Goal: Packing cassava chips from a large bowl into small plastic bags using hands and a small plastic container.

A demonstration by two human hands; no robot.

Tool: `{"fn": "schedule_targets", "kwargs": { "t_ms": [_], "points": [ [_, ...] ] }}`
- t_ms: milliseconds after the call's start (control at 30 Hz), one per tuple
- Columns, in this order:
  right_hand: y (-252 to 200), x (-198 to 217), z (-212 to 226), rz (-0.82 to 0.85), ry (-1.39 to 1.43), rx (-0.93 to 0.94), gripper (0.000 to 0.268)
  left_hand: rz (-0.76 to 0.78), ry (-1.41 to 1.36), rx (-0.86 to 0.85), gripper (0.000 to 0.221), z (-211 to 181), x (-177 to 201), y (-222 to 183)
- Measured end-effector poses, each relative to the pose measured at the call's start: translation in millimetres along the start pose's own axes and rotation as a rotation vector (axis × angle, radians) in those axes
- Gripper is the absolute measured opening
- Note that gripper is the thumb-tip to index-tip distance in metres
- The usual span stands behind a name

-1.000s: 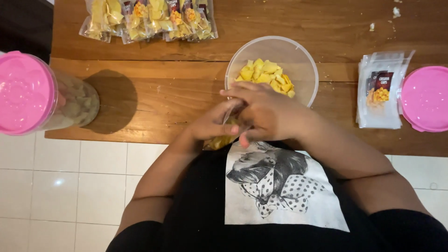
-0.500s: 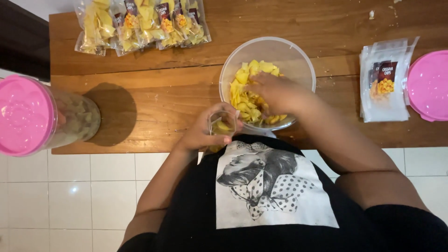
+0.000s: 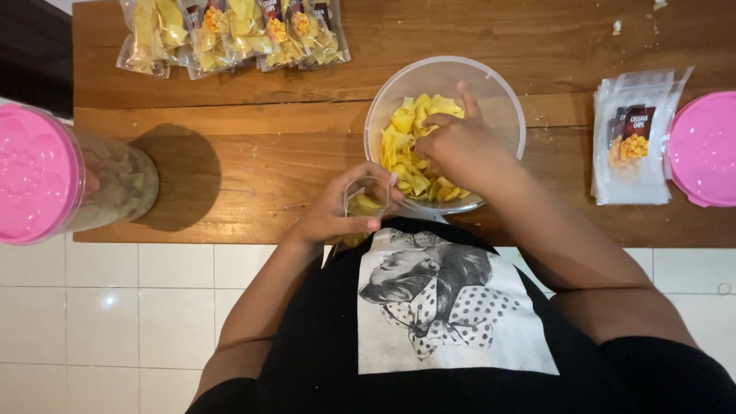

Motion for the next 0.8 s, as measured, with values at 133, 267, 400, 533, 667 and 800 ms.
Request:
{"fn": "schedule_targets", "kwargs": {
  "t_ms": [133, 267, 400, 533, 667, 800],
  "points": [
    [-6, -13, -30, 0.031, 0.184, -0.034, 0.021, 0.007, 0.046, -0.021, 0.069, -6, -1, -1],
    [-11, -3, -32, 0.147, 0.218, -0.143, 0.024, -0.018, 0.040, -0.030, 0.067, -6, 1, 1],
    [-9, -6, -23, 0.267, 0.195, -0.153, 0.032, -0.043, 0.054, -0.024, 0.067, -3, -3, 1],
    [-14, -6, -16, 0.338, 0.147, -0.120, 0.069, -0.050, 0.032, -0.025, 0.067, -2, -3, 1],
    [-13, -11, -18, 0.313, 0.202, -0.155, 0.066, -0.065, 0.031, -0.034, 0.068, 1, -2, 1],
    [-11, -26, -33, 0.297, 0.227, -0.199, 0.037, -0.062, 0.050, -0.048, 0.068, -2, -3, 0]
  ]
}}
Point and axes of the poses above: each hand's wrist, its own y-axis towards the middle knuckle, its own x-axis out of the back of the hand, z = x × y, the point moved 6 cm from there along y, towards the middle knuckle, and after that the axes turned 8 degrees about -z, right-handed, at the moved point
